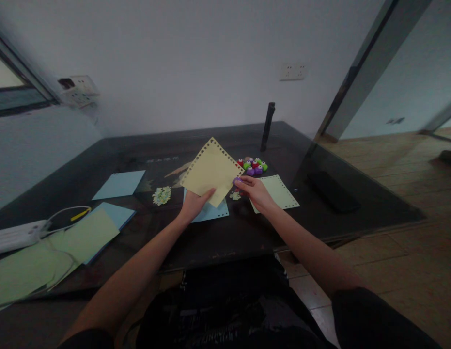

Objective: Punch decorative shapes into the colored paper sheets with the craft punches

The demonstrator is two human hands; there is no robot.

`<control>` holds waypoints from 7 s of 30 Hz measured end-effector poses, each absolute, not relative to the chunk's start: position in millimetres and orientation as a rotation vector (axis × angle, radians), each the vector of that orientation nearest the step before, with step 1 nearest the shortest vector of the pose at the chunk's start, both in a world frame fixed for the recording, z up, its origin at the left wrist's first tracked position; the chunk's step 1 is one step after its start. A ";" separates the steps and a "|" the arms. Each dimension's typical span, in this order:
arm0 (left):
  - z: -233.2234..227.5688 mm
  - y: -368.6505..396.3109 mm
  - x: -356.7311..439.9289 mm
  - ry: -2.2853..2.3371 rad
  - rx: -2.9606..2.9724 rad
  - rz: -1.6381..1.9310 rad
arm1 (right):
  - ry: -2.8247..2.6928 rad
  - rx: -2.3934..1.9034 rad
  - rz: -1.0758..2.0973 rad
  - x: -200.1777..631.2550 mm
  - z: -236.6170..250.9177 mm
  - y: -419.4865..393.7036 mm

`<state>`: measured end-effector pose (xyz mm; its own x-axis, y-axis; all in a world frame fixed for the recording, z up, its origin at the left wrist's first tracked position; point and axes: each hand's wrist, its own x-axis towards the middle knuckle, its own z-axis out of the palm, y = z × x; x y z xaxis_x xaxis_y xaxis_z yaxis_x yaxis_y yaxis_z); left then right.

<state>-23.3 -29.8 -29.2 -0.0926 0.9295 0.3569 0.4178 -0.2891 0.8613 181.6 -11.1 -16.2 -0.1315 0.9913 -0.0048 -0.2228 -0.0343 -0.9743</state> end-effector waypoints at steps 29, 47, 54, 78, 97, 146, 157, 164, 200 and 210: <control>-24.9 -28.0 -28.7 1.447 1.674 1.419 | -1.627 -1.207 1.049 195.7 -33.7 7.1; -22.4 -30.5 -28.8 1.430 1.704 1.405 | -1.916 -1.262 0.538 194.2 -27.7 0.9; -23.5 -29.4 -29.0 1.450 1.717 1.406 | -1.974 -1.286 0.504 195.5 -29.9 2.3; -28.7 -21.7 -40.0 1.583 1.732 1.381 | -1.715 -1.063 0.993 194.6 -20.2 -2.0; -19.9 -24.1 -37.2 1.630 1.611 1.278 | -1.472 -0.891 1.266 206.5 12.5 -7.2; -29.4 -19.5 -39.1 1.571 1.697 1.217 | -1.727 -1.885 0.300 292.5 -42.6 157.9; -30.1 -18.4 -41.4 1.585 1.713 1.222 | -1.778 -1.831 0.355 301.7 -30.5 145.7; -30.9 -19.0 -40.2 1.517 1.593 1.211 | -1.732 -1.558 0.343 286.2 -8.4 114.8; -4.6 -23.6 -5.6 1.306 1.393 1.311 | -1.482 -1.113 1.116 256.3 11.2 34.8; 2.3 0.5 64.9 1.201 1.535 1.200 | -1.423 -1.252 0.904 322.2 6.8 32.5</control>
<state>64.9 0.5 2.3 0.0876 0.9784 0.1873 0.1886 -0.2009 0.9613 322.2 32.5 6.8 0.0303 0.9796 0.1987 0.2366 0.1862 -0.9536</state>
